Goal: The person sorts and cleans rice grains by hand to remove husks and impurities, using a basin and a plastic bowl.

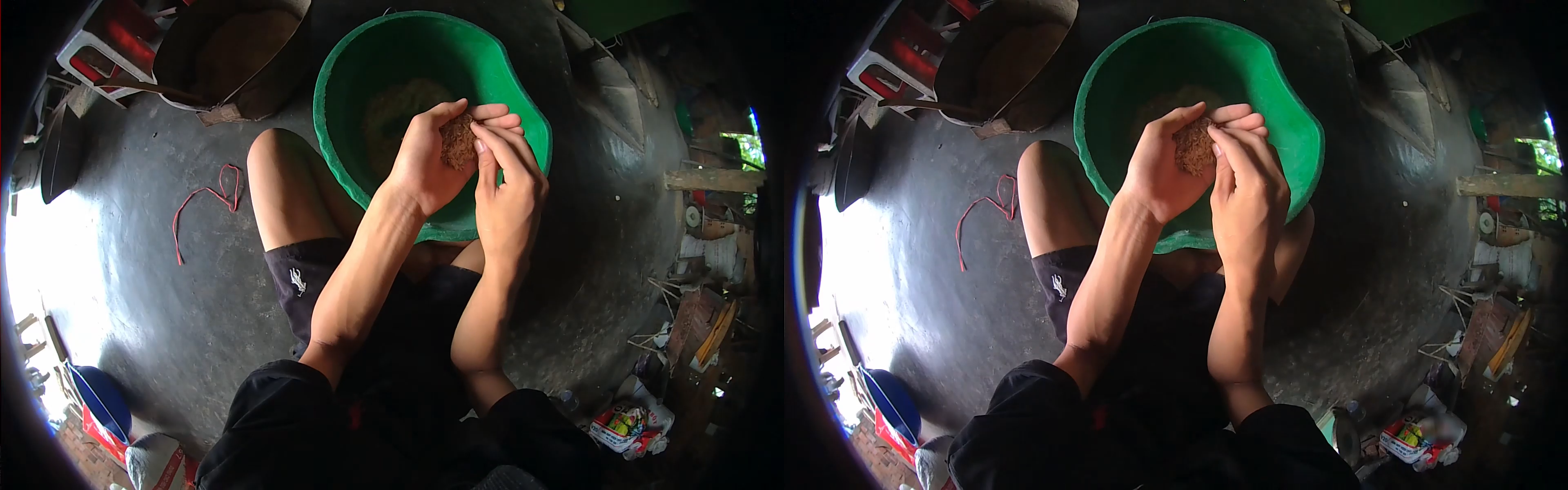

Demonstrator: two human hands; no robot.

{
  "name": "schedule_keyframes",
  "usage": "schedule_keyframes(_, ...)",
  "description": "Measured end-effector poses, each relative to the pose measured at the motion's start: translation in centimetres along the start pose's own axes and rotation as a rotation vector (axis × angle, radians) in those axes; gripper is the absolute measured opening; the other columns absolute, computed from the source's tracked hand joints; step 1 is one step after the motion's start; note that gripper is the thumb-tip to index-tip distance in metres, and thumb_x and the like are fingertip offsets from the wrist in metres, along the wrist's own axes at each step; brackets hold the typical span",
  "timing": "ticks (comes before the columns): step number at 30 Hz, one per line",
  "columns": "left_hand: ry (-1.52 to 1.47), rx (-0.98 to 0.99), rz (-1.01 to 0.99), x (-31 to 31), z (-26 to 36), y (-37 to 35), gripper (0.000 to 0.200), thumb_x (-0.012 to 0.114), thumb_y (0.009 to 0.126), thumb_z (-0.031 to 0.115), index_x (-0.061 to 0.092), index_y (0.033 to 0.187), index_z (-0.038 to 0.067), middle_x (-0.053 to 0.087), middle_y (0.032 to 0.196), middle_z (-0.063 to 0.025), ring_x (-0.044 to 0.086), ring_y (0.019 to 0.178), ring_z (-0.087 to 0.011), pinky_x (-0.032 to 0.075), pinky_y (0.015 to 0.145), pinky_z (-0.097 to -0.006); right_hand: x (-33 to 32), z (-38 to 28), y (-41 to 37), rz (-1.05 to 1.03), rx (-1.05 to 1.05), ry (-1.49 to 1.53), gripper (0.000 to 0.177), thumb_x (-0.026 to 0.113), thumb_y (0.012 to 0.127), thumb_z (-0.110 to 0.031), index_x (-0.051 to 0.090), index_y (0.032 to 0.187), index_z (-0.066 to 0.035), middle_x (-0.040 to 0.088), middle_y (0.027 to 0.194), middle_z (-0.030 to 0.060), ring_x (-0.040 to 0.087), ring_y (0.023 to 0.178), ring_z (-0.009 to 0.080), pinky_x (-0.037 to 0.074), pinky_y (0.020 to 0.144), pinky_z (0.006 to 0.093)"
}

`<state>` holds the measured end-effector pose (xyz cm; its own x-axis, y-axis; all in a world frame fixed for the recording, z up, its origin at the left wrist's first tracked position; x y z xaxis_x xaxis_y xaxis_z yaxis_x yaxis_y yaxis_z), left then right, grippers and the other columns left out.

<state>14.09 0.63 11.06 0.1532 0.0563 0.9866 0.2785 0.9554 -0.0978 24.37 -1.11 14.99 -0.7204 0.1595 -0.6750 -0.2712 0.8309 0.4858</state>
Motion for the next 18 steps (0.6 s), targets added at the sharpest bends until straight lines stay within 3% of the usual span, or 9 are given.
schedule_keyframes(9,-0.07,-0.003,0.057,-0.1,-0.2,0.0,0.047,0.027,0.102,0.024,0.053,0.122,-0.009,0.063,0.12,-0.0205,0.059,0.112,-0.0307,0.042,0.105,-0.0405,0.8,0.0,0.1,0.074,0.082,0.008,0.012,0.063,0.089,-0.003,0.068,0.1,-0.003,0.068,0.094,0.0097,0.067,0.085,0.0247,0.053,0.071,0.0323)
schedule_keyframes(11,-0.104,0.004,0.063,-0.1,-0.2,0.0,0.046,0.029,0.101,0.024,0.054,0.121,-0.009,0.062,0.118,-0.0212,0.059,0.112,-0.0315,0.044,0.104,-0.042,0.6,-0.4,0.1,0.061,0.279,0.187,0.009,0.064,0.092,-0.006,0.068,0.099,-0.001,0.069,0.094,0.0076,0.066,0.085,0.0179,0.051,0.068,0.029)
schedule_keyframes(12,-0.105,0.005,0.063,-0.4,-0.3,0.0,0.046,0.029,0.101,0.024,0.054,0.121,-0.009,0.062,0.118,-0.0212,0.059,0.112,-0.0315,0.044,0.104,-0.042,0.7,-0.2,0.0,0.06,0.279,0.187,0.009,0.064,0.092,-0.006,0.068,0.099,-0.001,0.069,0.094,0.0076,0.066,0.085,0.0179,0.051,0.068,0.029)
schedule_keyframes(14,-0.182,0.067,0.111,-1.2,-0.3,0.4,0.044,0.029,0.101,0.023,0.054,0.121,-0.008,0.062,0.116,-0.0217,0.059,0.112,-0.0325,0.045,0.103,-0.0429,0.9,0.6,-0.2,0.052,0.353,0.485,0.02,0.059,0.098,-0.015,0.066,0.105,0.003,0.07,0.102,0.0065,0.065,0.092,0.0145,0.051,0.072,0.0277)
schedule_keyframes(16,-0.188,0.071,0.134,-1.3,-0.4,0.5,0.044,0.029,0.1,0.022,0.054,0.121,-0.008,0.062,0.116,-0.0221,0.059,0.112,-0.0329,0.045,0.103,-0.0429,0.9,0.5,-0.2,0.081,0.315,0.575,0.02,0.061,0.097,-0.016,0.067,0.104,0.002,0.069,0.102,0.0062,0.062,0.084,0.0108,0.046,0.065,0.0234)
schedule_keyframes(18,-0.194,0.077,0.159,-1.3,-0.4,0.5,0.044,0.029,0.1,0.021,0.054,0.121,-0.008,0.062,0.116,-0.0224,0.059,0.112,-0.0333,0.045,0.103,-0.043,0.5,0.3,-0.1,0.034,0.5,0.688,0.014,0.062,0.094,-0.007,0.066,0.104,0.002,0.069,0.1,0.0074,0.064,0.093,0.0132,0.051,0.082,0.0217)
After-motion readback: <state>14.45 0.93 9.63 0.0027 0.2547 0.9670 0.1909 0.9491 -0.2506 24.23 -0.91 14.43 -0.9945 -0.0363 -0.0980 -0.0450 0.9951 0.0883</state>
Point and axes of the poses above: each hand's wrist, its own y-axis towards the middle knuckle, its own x-axis out of the palm, z = x × y, the point moved 1 cm from there along y, towards the middle knuckle
